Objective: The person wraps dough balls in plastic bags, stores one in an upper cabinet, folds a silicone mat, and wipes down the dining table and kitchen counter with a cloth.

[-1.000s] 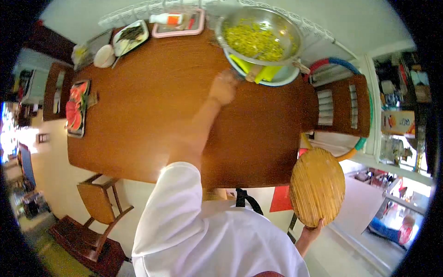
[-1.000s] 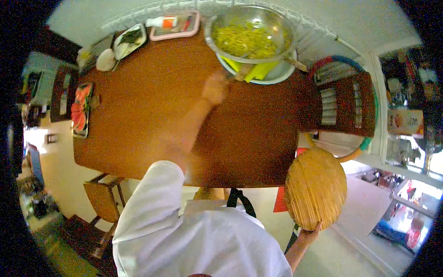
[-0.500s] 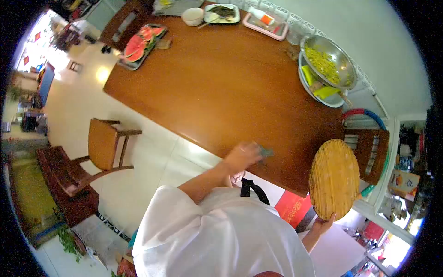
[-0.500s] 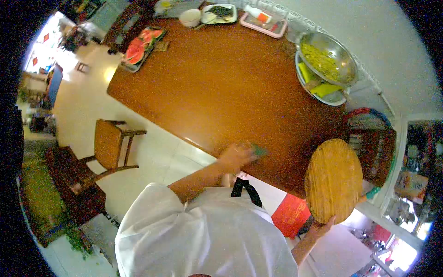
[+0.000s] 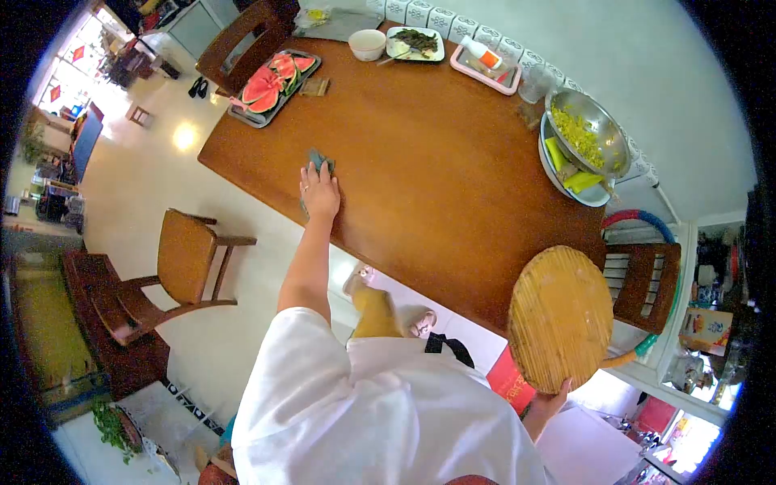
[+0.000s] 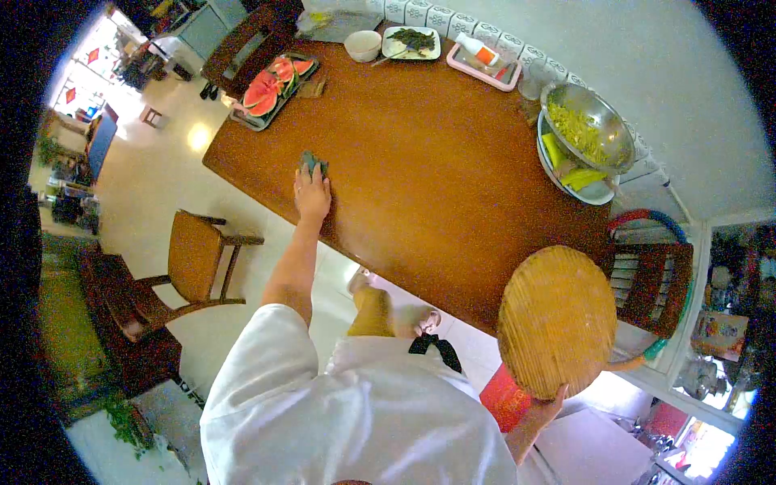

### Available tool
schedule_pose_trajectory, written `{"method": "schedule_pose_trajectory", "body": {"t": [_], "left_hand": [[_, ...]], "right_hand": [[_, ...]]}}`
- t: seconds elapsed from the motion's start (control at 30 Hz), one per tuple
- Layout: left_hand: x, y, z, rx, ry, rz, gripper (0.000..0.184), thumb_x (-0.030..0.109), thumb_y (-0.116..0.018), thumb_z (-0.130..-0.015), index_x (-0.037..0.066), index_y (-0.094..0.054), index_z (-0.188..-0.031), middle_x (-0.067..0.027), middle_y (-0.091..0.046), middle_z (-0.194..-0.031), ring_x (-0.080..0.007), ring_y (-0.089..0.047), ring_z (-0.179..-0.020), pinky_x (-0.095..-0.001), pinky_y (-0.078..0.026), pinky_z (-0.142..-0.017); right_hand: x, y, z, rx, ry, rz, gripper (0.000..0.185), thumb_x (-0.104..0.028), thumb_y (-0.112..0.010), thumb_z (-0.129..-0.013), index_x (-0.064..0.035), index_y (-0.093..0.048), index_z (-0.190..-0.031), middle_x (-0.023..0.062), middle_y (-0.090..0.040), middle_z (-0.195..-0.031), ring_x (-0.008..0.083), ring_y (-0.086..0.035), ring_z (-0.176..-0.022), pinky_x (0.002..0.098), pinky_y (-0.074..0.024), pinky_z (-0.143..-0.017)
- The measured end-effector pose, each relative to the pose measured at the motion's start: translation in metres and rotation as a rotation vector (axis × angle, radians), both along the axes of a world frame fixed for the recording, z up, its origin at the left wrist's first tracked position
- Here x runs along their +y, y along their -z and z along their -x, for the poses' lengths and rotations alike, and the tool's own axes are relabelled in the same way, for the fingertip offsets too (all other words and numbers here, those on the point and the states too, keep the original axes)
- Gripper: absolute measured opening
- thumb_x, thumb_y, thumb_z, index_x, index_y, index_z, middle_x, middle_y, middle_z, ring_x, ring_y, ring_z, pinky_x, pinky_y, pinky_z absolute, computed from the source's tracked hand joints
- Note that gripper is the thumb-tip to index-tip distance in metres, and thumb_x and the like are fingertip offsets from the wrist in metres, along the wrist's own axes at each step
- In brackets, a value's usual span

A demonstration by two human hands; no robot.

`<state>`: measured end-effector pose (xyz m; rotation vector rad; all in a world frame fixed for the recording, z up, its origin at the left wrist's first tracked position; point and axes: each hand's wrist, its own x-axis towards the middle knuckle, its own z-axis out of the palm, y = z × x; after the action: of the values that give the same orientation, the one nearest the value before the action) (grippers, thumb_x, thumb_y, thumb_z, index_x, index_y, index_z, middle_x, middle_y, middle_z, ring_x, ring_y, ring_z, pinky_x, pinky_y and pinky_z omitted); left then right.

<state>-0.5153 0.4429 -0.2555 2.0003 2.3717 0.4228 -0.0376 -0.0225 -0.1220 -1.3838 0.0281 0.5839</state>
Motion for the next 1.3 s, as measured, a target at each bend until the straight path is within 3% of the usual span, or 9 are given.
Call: {"method": "schedule_pose_trajectory", "body": {"t": [0.13,0.27,0.47,0.63,0.73,0.93,1.07,1.13,1.3], "left_hand": [[0.067,0.006,0.02,-0.034,0.104,0.065,0.048,0.025,-0.049,-0.09,0.013,-0.038,-0.136,-0.0171,-0.029,-0.144,-0.0374,-0.024,-0.134,-0.0495,-0.025,-0.107],[0.124,0.006,0.038,-0.128,-0.056,0.042,0.053,0.023,-0.05,-0.09,0.013,-0.034,-0.139,-0.0178,-0.028,-0.145,-0.0373,-0.023,-0.134,-0.0486,-0.023,-0.108],[0.207,0.006,0.047,-0.193,-0.096,0.005,0.058,0.024,-0.051,-0.089,0.01,-0.029,-0.141,-0.0183,-0.025,-0.145,-0.0365,-0.019,-0.136,-0.0478,-0.022,-0.108],[0.242,0.012,0.036,-0.159,-0.064,-0.039,0.055,0.027,-0.049,-0.09,0.009,-0.033,-0.139,-0.0178,-0.027,-0.145,-0.0353,-0.021,-0.136,-0.0479,-0.022,-0.108],[0.261,0.01,0.031,-0.106,0.105,0.007,0.052,0.029,-0.048,-0.09,0.012,-0.036,-0.138,-0.0154,-0.029,-0.144,-0.0339,-0.021,-0.136,-0.0477,-0.023,-0.108],[0.285,0.004,0.032,0.019,0.692,-0.021,0.047,0.026,-0.048,-0.09,0.017,-0.04,-0.136,-0.0112,-0.035,-0.142,-0.0337,-0.025,-0.134,-0.0469,-0.027,-0.106],[0.308,0.007,0.043,0.108,0.65,-0.047,0.046,0.025,-0.049,-0.089,0.015,-0.042,-0.134,-0.0103,-0.036,-0.14,-0.0348,-0.034,-0.126,-0.0455,-0.03,-0.103],[0.316,0.019,0.043,0.161,0.458,-0.083,0.045,0.024,-0.05,-0.089,0.012,-0.045,-0.131,-0.0109,-0.038,-0.139,-0.0346,-0.04,-0.118,-0.0442,-0.032,-0.099],[0.263,0.004,0.062,0.035,0.259,-0.223,0.046,0.023,-0.054,-0.086,0.005,-0.046,-0.127,-0.0177,-0.044,-0.132,-0.0366,-0.045,-0.113,-0.0465,-0.036,-0.096]], "right_hand": [[0.036,0.002,0.044,0.057,0.008,-0.022,0.062,-0.038,-0.06,-0.085,0.0017,-0.041,-0.13,0.0161,-0.048,-0.127,0.0319,-0.049,-0.114,0.0472,-0.0424,-0.093],[0.089,-0.001,0.1,0.093,-0.073,-0.068,0.056,-0.035,-0.058,-0.087,-0.005,-0.04,-0.131,0.0133,-0.049,-0.128,0.03,-0.05,-0.115,0.0477,-0.046,-0.09],[0.145,0.017,0.151,0.149,-0.024,-0.091,0.055,-0.032,-0.058,-0.086,-0.0075,-0.039,-0.132,0.0133,-0.048,-0.13,0.0303,-0.049,-0.116,0.0479,-0.045,-0.093],[0.173,0.001,0.198,0.157,-0.017,-0.083,0.055,-0.032,-0.059,-0.086,-0.0065,-0.04,-0.132,0.013,-0.048,-0.13,0.0298,-0.049,-0.116,0.0479,-0.0445,-0.093],[0.182,-0.012,0.22,0.156,0.005,-0.036,0.054,-0.032,-0.058,-0.087,-0.005,-0.041,-0.13,0.0128,-0.05,-0.127,0.0294,-0.051,-0.114,0.0475,-0.0453,-0.091],[0.173,-0.003,0.225,0.144,0.079,0.0,0.049,-0.031,-0.058,-0.087,-0.004,-0.045,-0.126,0.0127,-0.054,-0.122,0.0296,-0.055,-0.108,0.0468,-0.0476,-0.087],[0.174,-0.006,0.223,0.17,0.077,-0.007,0.048,-0.03,-0.058,-0.087,-0.0034,-0.045,-0.126,0.0129,-0.054,-0.122,0.0303,-0.054,-0.109,0.0478,-0.047,-0.088],[0.183,-0.013,0.225,0.159,0.049,0.017,0.049,-0.03,-0.058,-0.087,-0.0032,-0.045,-0.126,0.0128,-0.054,-0.122,0.0306,-0.054,-0.11,0.0479,-0.0466,-0.089],[0.173,-0.002,0.215,0.178,-0.006,0.059,0.053,-0.031,-0.058,-0.087,-0.0038,-0.041,-0.13,0.0126,-0.051,-0.126,0.031,-0.051,-0.114,0.0486,-0.0448,-0.091]]}}
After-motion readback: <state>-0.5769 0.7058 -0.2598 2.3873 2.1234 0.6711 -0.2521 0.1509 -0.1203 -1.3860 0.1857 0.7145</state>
